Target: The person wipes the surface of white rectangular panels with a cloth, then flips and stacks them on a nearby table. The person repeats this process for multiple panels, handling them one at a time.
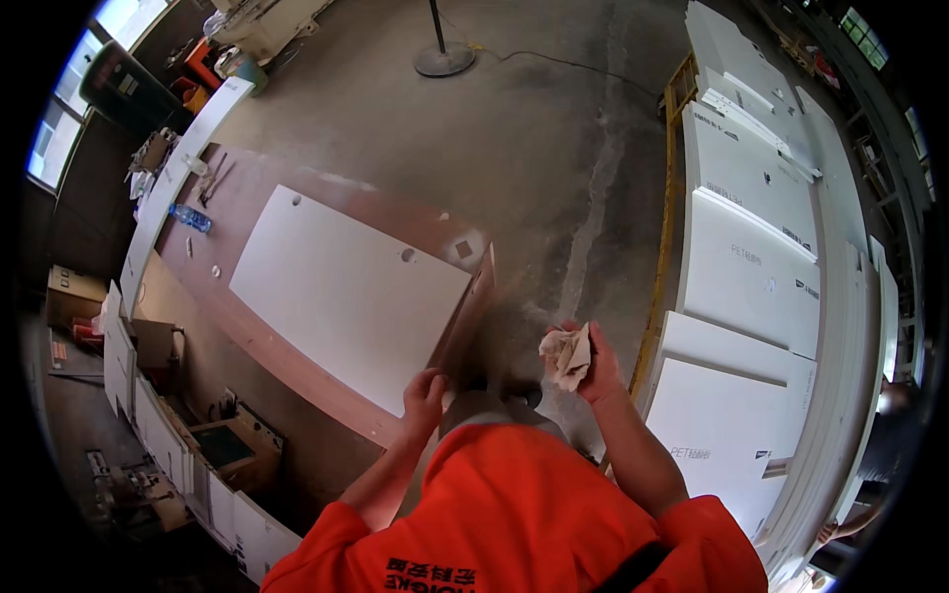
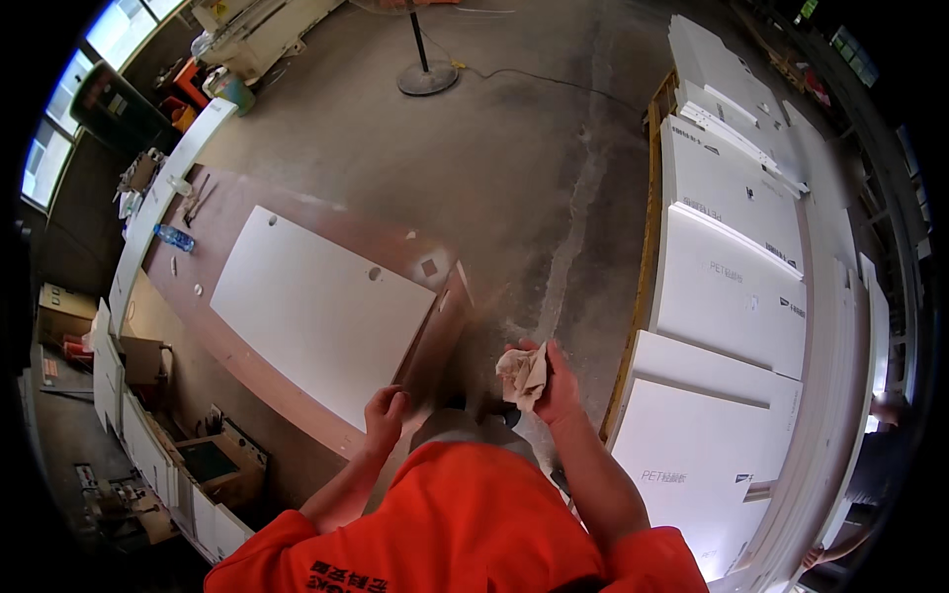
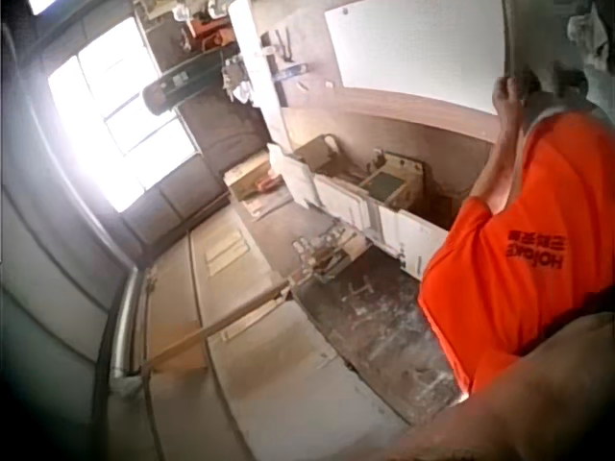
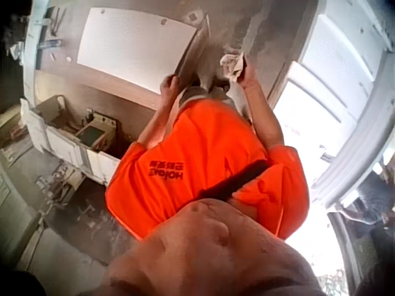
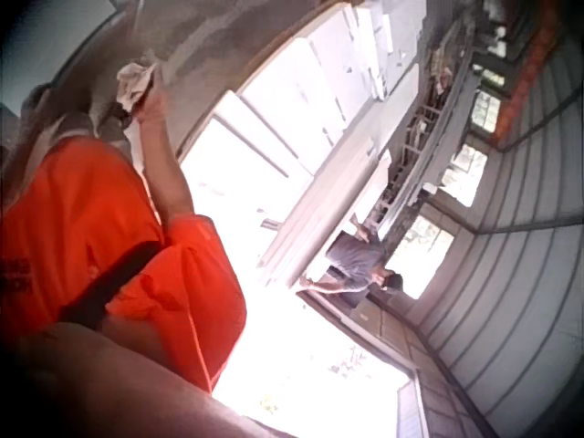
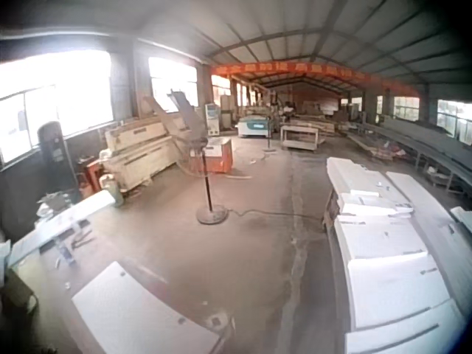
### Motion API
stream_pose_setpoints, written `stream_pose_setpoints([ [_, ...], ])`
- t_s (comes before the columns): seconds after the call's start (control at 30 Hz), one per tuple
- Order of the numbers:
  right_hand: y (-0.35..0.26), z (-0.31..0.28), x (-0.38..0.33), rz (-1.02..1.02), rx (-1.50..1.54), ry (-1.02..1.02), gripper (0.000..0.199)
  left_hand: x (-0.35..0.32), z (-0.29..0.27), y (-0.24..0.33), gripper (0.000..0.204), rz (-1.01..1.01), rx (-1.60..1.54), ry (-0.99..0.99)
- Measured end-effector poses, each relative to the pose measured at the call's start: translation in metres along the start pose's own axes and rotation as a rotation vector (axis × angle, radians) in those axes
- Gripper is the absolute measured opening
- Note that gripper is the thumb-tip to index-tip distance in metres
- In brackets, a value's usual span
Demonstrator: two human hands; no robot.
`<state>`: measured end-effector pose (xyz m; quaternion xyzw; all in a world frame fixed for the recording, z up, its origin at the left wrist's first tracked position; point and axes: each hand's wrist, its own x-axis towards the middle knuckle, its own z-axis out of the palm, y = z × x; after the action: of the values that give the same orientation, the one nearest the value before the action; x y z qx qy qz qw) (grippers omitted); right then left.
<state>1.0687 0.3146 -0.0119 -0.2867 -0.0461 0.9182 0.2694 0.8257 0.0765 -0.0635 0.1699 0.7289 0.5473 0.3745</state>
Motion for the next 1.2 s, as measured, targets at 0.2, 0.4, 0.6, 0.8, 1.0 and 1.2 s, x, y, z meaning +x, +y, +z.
stream_pose_setpoints([
  [0.2,0.138,0.049,0.087,-0.382,-1.072,0.07,0.05,0.018,-0.134,-0.011,0.02,0.205,0.296,0.233],
  [0.4,0.314,0.054,0.118,-0.854,-2.198,-0.006,0.065,0.169,-0.259,0.013,0.04,0.543,0.907,0.26],
  [0.6,0.372,0.054,0.119,-0.694,-2.244,0.463,0.084,0.236,-0.312,-0.015,0.075,0.359,1.344,0.142],
  [0.8,0.192,0.082,0.261,-0.629,-1.963,1.037,0.077,0.247,-0.303,-0.002,0.076,0.417,1.381,0.08],
  [1.0,0.386,0.062,0.126,-0.475,-2.2,0.679,0.092,0.238,-0.315,-0.012,0.076,0.36,1.316,0.108],
  [1.2,0.315,0.072,0.176,-0.597,-2.175,0.763,0.089,0.24,-0.315,-0.011,0.076,0.404,1.36,0.105],
])
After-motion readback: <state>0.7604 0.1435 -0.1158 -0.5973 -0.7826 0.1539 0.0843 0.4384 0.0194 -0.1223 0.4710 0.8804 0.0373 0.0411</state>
